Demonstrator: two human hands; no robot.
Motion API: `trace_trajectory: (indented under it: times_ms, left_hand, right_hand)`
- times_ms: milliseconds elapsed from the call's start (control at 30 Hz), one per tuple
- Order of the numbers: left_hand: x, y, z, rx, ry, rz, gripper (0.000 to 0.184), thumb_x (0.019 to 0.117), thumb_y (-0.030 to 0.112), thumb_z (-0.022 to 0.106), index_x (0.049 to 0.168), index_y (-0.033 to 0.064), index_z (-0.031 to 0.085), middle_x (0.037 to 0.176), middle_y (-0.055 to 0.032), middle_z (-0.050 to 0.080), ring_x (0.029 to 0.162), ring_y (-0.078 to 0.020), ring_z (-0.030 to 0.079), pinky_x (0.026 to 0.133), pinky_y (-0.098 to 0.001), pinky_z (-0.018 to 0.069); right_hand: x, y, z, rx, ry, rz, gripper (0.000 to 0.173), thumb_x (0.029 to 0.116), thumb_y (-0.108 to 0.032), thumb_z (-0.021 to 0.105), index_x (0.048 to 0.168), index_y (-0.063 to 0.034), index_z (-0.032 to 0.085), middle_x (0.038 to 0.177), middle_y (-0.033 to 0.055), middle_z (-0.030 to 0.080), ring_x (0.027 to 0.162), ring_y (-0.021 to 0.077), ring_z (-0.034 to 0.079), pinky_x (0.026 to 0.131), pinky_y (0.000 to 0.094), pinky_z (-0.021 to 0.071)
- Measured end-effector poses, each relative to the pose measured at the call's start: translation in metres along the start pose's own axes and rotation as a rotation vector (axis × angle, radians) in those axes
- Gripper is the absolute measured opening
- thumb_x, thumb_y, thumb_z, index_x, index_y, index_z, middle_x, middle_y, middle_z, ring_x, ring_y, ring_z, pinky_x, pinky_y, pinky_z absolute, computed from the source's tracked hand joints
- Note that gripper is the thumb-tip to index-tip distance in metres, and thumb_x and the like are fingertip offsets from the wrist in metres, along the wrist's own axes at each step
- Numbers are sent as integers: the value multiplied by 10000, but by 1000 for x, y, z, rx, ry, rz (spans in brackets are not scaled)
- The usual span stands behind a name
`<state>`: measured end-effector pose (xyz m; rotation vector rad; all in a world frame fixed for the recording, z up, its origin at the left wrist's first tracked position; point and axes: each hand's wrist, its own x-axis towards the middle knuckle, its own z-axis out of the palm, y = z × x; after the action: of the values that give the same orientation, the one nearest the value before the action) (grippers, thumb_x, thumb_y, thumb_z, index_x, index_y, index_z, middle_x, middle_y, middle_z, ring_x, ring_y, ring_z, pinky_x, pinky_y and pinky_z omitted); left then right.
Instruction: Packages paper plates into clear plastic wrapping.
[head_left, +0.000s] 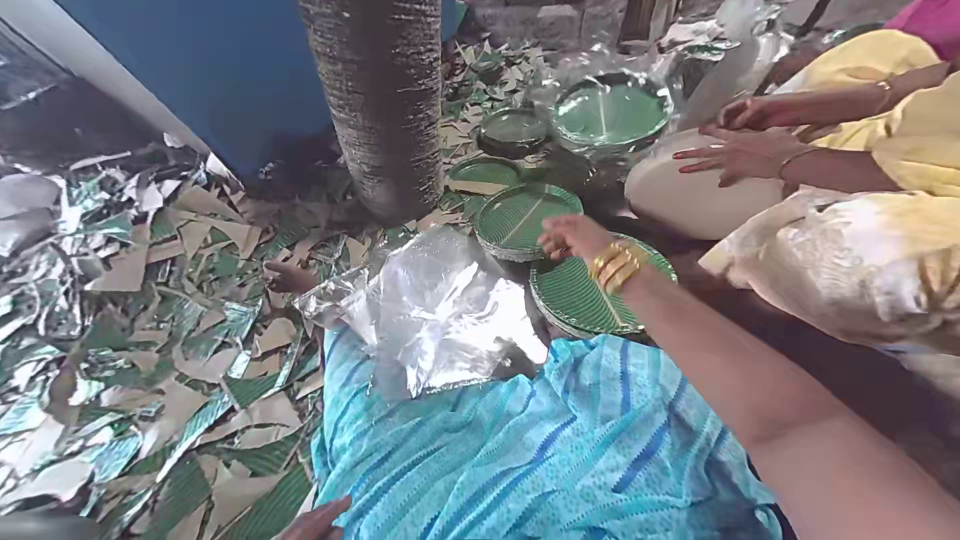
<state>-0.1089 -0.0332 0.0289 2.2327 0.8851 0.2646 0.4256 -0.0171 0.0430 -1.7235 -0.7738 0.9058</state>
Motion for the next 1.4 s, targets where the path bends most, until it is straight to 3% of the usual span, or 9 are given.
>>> trace_trajectory:
  times_ms: [200,333,500,767,867,967,1067,1167,1400]
  left_hand:
    - [56,-7,19,213,-31,37,373,936,182,665,1269,16,701,1260,-169,708,1196,-386,657,1034,-598,488]
    - [139,-10,30,325,-248,-152,504,996,225,642,1436,-6,555,1479,-204,548,1428,-372,457,1204,-537,311]
    - [212,-33,84,457,-394,-339,747,948,323,727,1559,43,403,1607,-188,401,1530,-371,295,1244,-604,157]
    - [206,-40,92,547,-313,-264,482,1043,234,555,1463,-1,526,1578,-180,451,1479,-323,414,1261,-555,162]
    - [200,-43,82,567,-381,-263,686,949,440,693,1478,38,522,1585,-154,448,1493,-316,389,1250,-619,94]
    - [193,-50,83,588,-439,-300,675,930,404,731,1461,37,535,1588,-155,442,1496,-322,381,1237,-658,30]
    - [184,-53,83,518,-272,-226,368,1063,213,498,1312,-2,663,1505,-163,546,1437,-310,479,1260,-593,122]
    - [183,-42,77,497,-124,-156,359,1069,146,435,1205,-32,715,1421,-169,621,1355,-325,569,1230,-572,249]
    - [178,-43,83,573,-385,-288,592,946,217,710,1471,24,514,1567,-166,465,1488,-337,389,1241,-655,58]
  right_hand:
    - [-62,102,77,-575,-540,41,385,1092,-217,506,1361,45,589,1232,247,667,1078,308,682,999,445,516]
    - [-69,123,93,-875,-679,-52,462,1090,-293,501,1436,8,561,1302,275,651,1217,443,620,1098,609,403]
    - [-63,131,100,-923,-685,-77,470,1102,-293,468,1467,-5,531,1354,275,622,1250,450,604,1092,624,403]
    - [-50,137,104,-1002,-771,-89,497,1108,-332,443,1478,-7,511,1402,289,581,1312,465,554,1101,635,388]
    - [-45,135,107,-1018,-783,-91,495,1111,-341,432,1468,-10,521,1410,283,574,1308,453,559,1090,632,398]
    - [-44,139,109,-1014,-797,-99,490,1113,-343,426,1454,-8,533,1407,267,583,1311,434,564,1095,611,404]
    - [-42,144,108,-996,-785,-106,482,1111,-339,439,1443,-6,547,1398,260,594,1294,431,578,1093,606,412]
    - [-43,146,108,-991,-755,-135,468,1107,-330,456,1412,4,577,1345,269,620,1235,443,610,1056,617,435]
    - [-56,140,113,-1024,-751,-228,496,1116,-323,417,1468,12,519,1438,280,557,1347,442,538,1109,606,403]
